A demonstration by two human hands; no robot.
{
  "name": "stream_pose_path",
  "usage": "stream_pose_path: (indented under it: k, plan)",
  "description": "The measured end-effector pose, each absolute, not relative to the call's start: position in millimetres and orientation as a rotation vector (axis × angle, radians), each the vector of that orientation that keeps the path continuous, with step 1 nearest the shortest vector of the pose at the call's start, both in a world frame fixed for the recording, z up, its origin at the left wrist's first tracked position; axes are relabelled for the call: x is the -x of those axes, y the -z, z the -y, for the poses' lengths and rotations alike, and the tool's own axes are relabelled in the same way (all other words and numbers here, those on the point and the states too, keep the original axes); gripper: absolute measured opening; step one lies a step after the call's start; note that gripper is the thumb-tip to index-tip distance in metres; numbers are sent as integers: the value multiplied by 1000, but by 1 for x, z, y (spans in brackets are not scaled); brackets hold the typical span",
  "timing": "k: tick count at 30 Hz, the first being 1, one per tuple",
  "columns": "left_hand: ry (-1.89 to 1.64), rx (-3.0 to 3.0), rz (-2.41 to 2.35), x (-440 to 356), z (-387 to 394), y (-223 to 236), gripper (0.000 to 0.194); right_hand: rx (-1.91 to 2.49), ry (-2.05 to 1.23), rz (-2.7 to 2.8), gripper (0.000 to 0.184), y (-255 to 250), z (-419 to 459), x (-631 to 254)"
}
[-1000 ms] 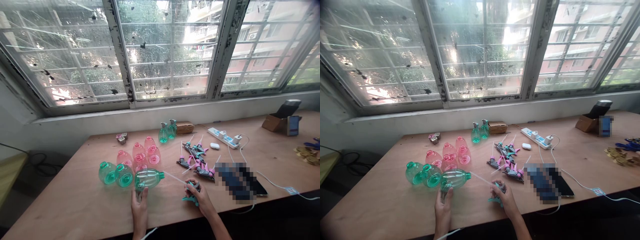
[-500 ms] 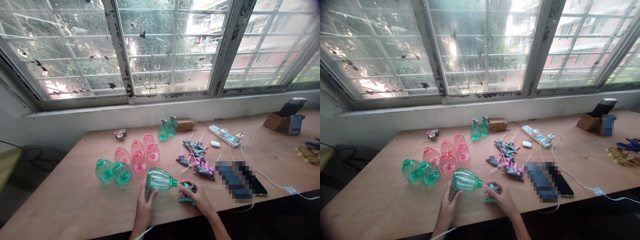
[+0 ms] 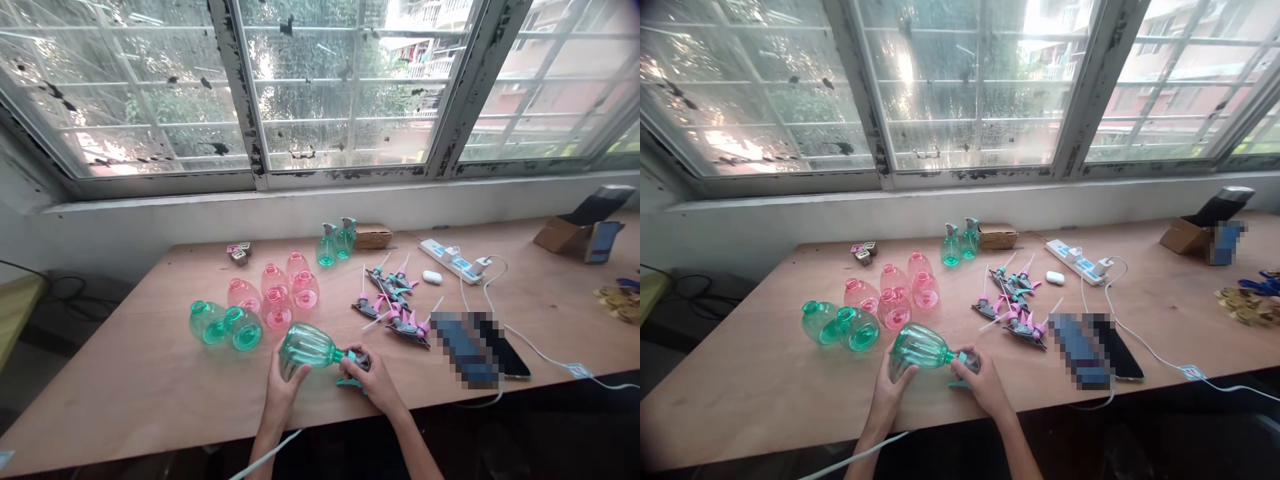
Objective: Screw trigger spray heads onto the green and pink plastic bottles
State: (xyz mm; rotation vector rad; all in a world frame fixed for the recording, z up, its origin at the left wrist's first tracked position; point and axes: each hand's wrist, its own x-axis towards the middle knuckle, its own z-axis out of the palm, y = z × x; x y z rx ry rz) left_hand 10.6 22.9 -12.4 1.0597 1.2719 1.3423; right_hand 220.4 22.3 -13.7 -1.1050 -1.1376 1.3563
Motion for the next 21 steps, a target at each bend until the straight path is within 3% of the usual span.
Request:
stream_pose_path:
  k: [5,11,21]
  plan:
    - [-1374,-1029,-1270,-9,-24,15,57,1086,-1422,1154,31,8,-19,-225]
    - [-1332,-1068,-1180,-9,-23,20,66,1089,-1426,1155,31,13,-21,-232]
    - [-1245,-1105,-1099,-11,-18,13,64,1096,-1415,1176,28,14,-20,-233]
